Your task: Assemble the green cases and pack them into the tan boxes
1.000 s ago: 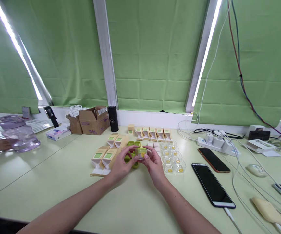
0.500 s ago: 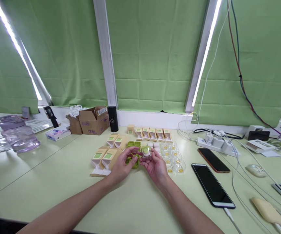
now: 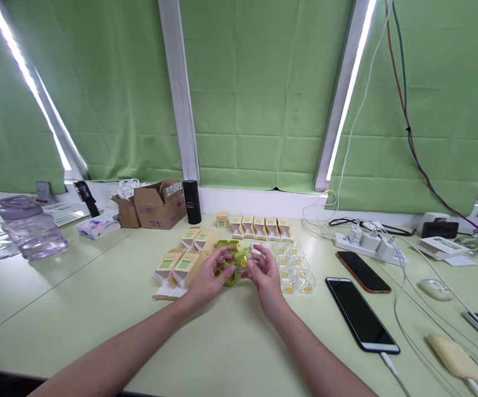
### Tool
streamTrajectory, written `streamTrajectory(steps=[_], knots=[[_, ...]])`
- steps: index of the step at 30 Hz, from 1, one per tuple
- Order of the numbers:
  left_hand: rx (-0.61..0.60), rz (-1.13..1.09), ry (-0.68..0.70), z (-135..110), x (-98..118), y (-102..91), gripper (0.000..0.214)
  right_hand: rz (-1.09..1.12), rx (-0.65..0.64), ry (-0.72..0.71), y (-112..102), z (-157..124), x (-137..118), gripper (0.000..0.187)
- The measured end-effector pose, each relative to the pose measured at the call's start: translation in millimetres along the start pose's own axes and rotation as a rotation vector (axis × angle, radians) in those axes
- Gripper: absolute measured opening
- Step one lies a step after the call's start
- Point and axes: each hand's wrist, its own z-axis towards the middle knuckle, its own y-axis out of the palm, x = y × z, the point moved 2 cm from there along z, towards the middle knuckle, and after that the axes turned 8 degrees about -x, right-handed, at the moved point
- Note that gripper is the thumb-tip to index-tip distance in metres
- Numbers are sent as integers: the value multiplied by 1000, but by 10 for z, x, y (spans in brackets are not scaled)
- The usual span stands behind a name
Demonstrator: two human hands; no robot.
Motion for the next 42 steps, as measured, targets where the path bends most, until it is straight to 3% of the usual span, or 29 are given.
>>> streamTrajectory(steps=[6, 10, 16, 19, 23, 26, 30, 35, 42], knots=[[-46, -64, -48, 12, -2, 3, 78, -253, 17, -109, 28, -20, -14, 63], [-48, -30, -34, 3, 33, 2, 73, -318, -5, -140, 65, -40, -25, 64], [-62, -3, 9, 2, 80, 15, 50, -352, -69, -166, 99, -69, -66, 63], [-26, 81, 30, -9, 95, 0, 51, -331, -87, -210, 85, -75, -97, 55], [16, 282, 148, -38, 158, -46, 50, -339, 49, -278, 18, -41, -162, 44], [-57, 470, 260, -70, 228, -64, 50, -344, 189, -322, -50, 11, -211, 39], [-212, 667, 321, -121, 305, -38, 51, -346, 278, -347, -125, 63, -231, 35], [-322, 695, 284, -154, 333, 31, 48, -344, 280, -300, -156, 72, -183, 33], [-361, 717, 247, -158, 257, 75, 38, -335, 250, -262, -151, 71, -125, 31]])
